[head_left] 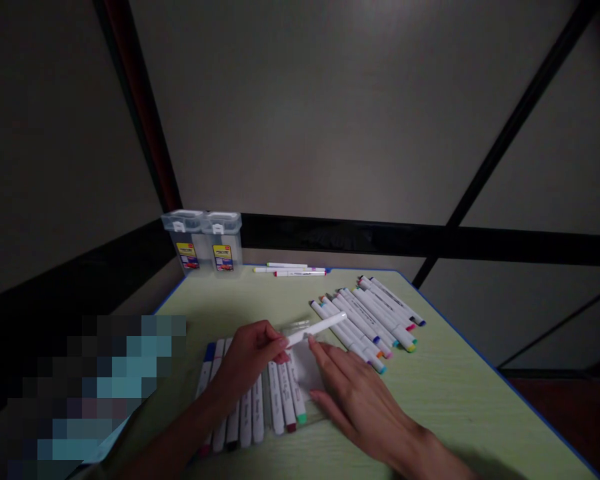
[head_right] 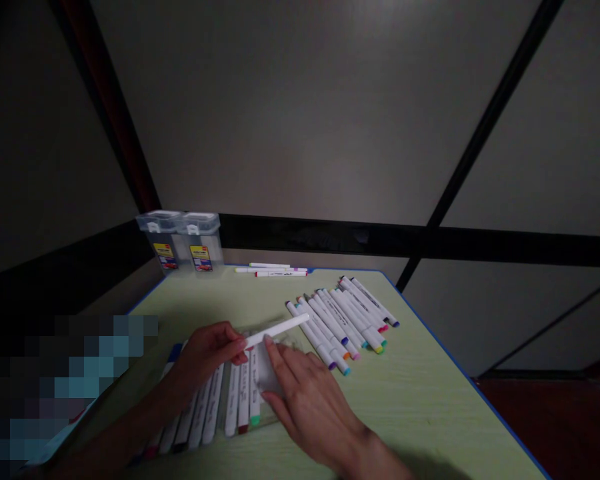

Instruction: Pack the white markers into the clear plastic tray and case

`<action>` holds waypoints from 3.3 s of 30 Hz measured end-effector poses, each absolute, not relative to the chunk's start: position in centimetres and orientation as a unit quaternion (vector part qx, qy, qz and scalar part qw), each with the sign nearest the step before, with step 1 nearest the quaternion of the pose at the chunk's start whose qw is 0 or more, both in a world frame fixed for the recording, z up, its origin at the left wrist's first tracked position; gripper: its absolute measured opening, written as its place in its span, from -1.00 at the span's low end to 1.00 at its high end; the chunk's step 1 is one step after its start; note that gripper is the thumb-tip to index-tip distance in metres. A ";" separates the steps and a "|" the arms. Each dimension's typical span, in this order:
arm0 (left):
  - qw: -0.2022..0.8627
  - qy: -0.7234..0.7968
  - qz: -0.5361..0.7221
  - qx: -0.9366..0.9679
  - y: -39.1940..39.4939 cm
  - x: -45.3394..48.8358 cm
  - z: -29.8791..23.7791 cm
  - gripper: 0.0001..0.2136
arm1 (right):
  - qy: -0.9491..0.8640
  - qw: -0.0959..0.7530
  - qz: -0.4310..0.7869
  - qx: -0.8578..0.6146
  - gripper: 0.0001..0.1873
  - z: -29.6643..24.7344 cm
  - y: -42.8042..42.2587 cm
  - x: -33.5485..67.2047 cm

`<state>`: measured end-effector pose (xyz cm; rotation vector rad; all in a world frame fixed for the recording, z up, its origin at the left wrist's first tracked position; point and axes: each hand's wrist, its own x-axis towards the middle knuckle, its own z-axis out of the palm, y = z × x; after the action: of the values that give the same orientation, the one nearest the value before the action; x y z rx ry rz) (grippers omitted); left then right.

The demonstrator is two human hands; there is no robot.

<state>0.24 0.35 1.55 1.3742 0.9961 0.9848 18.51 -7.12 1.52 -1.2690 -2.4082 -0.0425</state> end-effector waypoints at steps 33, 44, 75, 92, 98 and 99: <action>0.517 0.387 0.352 0.678 -2.7 1.3 2.9 -0.79 | -0.862 0.218 0.044 -0.456 -0.46 1.7 -7.9 17.9; 0.582 0.341 0.268 0.688 -3.1 1.1 3.1 -0.66 | -0.870 0.237 0.095 -0.421 -0.61 1.9 -7.9 17.9; 0.560 0.335 0.364 0.665 -2.7 1.3 2.3 -0.35 | -0.888 0.243 0.044 -0.387 -0.83 2.1 -7.7 18.3; 0.568 0.361 0.337 0.658 -1.6 0.8 1.7 -0.14 | -0.891 0.187 0.061 -0.409 -0.82 1.9 -7.6 18.1; 0.503 0.419 0.294 0.697 -1.1 0.5 1.5 -0.13 | -0.891 0.172 0.070 -0.415 -0.79 1.8 -7.6 18.0; 0.479 0.434 0.282 0.709 -1.0 0.5 1.5 -0.16 | -0.890 0.170 0.075 -0.417 -0.79 1.7 -7.7 18.0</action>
<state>0.45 -1.03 1.54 1.7315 1.0597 0.6878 17.96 -7.66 1.73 -1.1843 -2.5292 0.2142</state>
